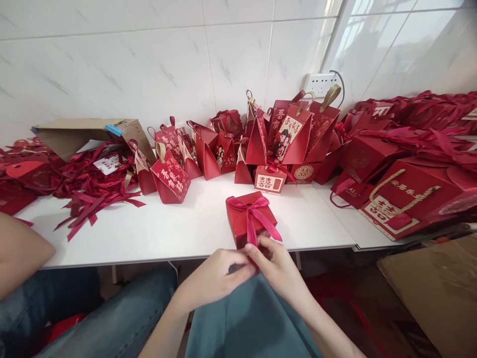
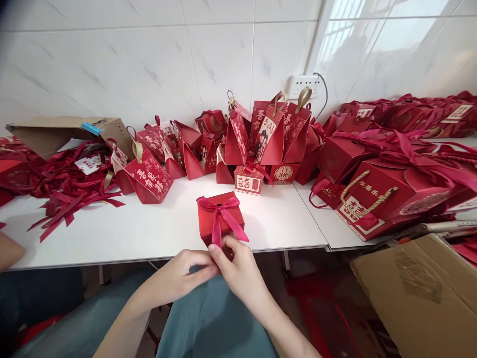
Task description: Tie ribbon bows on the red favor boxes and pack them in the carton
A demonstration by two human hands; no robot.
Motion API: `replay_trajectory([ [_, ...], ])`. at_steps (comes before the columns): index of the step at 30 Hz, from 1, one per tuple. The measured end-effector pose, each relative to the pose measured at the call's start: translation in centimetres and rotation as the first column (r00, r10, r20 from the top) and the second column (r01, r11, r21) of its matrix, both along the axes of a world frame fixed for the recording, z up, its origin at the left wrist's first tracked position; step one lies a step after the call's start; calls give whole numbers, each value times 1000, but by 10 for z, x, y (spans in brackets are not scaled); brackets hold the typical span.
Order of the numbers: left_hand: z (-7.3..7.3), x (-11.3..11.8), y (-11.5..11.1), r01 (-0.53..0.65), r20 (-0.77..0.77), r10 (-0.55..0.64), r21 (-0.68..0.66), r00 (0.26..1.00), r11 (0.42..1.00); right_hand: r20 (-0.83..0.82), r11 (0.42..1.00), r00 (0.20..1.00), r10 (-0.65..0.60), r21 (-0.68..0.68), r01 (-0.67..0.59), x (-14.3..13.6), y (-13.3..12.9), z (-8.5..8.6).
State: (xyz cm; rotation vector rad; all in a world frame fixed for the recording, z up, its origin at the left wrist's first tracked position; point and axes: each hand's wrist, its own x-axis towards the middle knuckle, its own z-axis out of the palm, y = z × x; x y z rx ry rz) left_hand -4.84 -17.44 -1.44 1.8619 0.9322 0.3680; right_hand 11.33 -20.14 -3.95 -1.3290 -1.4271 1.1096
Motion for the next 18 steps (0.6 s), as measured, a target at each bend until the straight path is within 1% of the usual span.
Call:
replay_trajectory([
  [1,7,-4,2,38,-45,-38,14,998,999,-23,1000,1000,-13,4,13,-1,2,-3],
  [2,15,-8,5,36,-63,-33,44,997,998,-28,1000,999,-21,1,21,-1,3,-5],
  [3,22,-10,9,-20,-42,25,101,999,995,-21,1000,999,-25,-3,25,0,4,-6],
  [4,29,-10,15,-117,8,117,183,993,976,-9,1000,1000,-28,-11,28,0,3,-7],
  [5,34,-9,22,-223,76,210,282,975,933,9,999,999,-34,-16,34,1,2,-6],
  [6,38,-5,30,-309,143,274,385,951,870,30,999,999,-43,-17,44,2,1,-6],
  [7,40,0,37,-337,167,293,482,941,809,53,998,997,-55,-11,56,3,0,-4],
  [8,41,7,45,-322,153,287,563,946,761,80,997,994,-71,-1,71,4,-1,-3],
  [9,40,14,52,-274,103,269,615,958,739,108,996,990,-85,9,85,5,-2,-2],
  [11,37,25,62,-175,-11,240,651,971,739,165,994,980,-111,22,109,6,-3,0],
  [12,35,28,64,-151,-49,237,646,970,748,189,992,974,-123,31,119,7,-3,2],
  [15,30,32,66,-151,-63,242,624,968,767,265,987,953,-146,98,124,9,-6,5],
  [18,26,31,63,-189,-21,253,605,967,773,380,968,913,-146,244,54,9,-10,7],
])
